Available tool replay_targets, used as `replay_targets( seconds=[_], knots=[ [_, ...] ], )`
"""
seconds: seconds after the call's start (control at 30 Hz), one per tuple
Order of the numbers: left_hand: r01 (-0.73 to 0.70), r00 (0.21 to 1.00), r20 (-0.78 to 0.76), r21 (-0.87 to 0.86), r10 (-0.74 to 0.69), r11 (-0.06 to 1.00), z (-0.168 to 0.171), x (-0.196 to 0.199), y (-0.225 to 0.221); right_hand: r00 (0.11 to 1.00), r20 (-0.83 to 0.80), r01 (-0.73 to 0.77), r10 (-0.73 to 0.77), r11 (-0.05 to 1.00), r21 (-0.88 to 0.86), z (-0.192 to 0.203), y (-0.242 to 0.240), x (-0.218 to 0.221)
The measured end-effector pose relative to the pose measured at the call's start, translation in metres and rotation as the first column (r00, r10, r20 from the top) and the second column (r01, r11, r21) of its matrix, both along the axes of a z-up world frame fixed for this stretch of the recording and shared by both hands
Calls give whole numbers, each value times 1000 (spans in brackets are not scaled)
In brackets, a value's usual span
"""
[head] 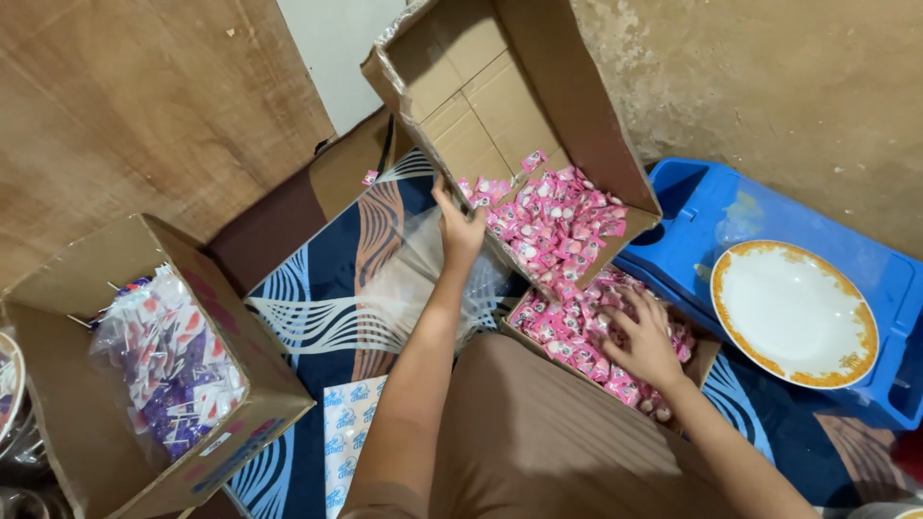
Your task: Transferring small sachets from a large cardboard box into a smaller tray and arranging them on a decorative plate.
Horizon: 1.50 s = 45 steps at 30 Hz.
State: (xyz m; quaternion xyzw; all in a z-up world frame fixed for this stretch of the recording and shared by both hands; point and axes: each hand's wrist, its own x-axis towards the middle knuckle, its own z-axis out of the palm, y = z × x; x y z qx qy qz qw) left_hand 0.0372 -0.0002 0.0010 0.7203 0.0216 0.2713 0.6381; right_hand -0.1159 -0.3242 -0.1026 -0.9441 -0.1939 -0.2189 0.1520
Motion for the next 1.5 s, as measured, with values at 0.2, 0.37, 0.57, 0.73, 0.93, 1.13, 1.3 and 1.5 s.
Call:
replay_targets(
  seconds=[0.2,0.37,0.57,0.73,0.93,1.13,1.3,1.5],
  knots=[
    [-118,990,-92,-140,106,983,-44,39,10,985,-137,114,-103,990,78,-11,-10,-2],
    [-176,965,-258,-482,53,858,-58,46,27,972,-204,140,-120,986,86,-9,-9,-12],
    [-289,925,-381,-707,-3,646,-62,51,56,935,-317,196,-159,977,87,-20,-19,-20],
    [-334,924,-383,-777,21,534,-47,51,76,918,-355,218,-176,973,81,-29,-27,-21],
    [-451,892,-419,-815,168,363,-63,68,109,903,-387,232,-185,970,76,-25,-21,-25],
    [-521,845,-461,-823,271,225,-67,57,141,907,-372,247,-199,965,86,-33,-19,-25],
    [-472,865,-455,-881,210,39,-118,77,184,909,-357,261,-215,961,86,-39,-19,-25],
    [-437,864,-442,-896,240,-77,-169,102,213,900,-382,258,-209,963,80,-34,-18,-27]
  ],
)
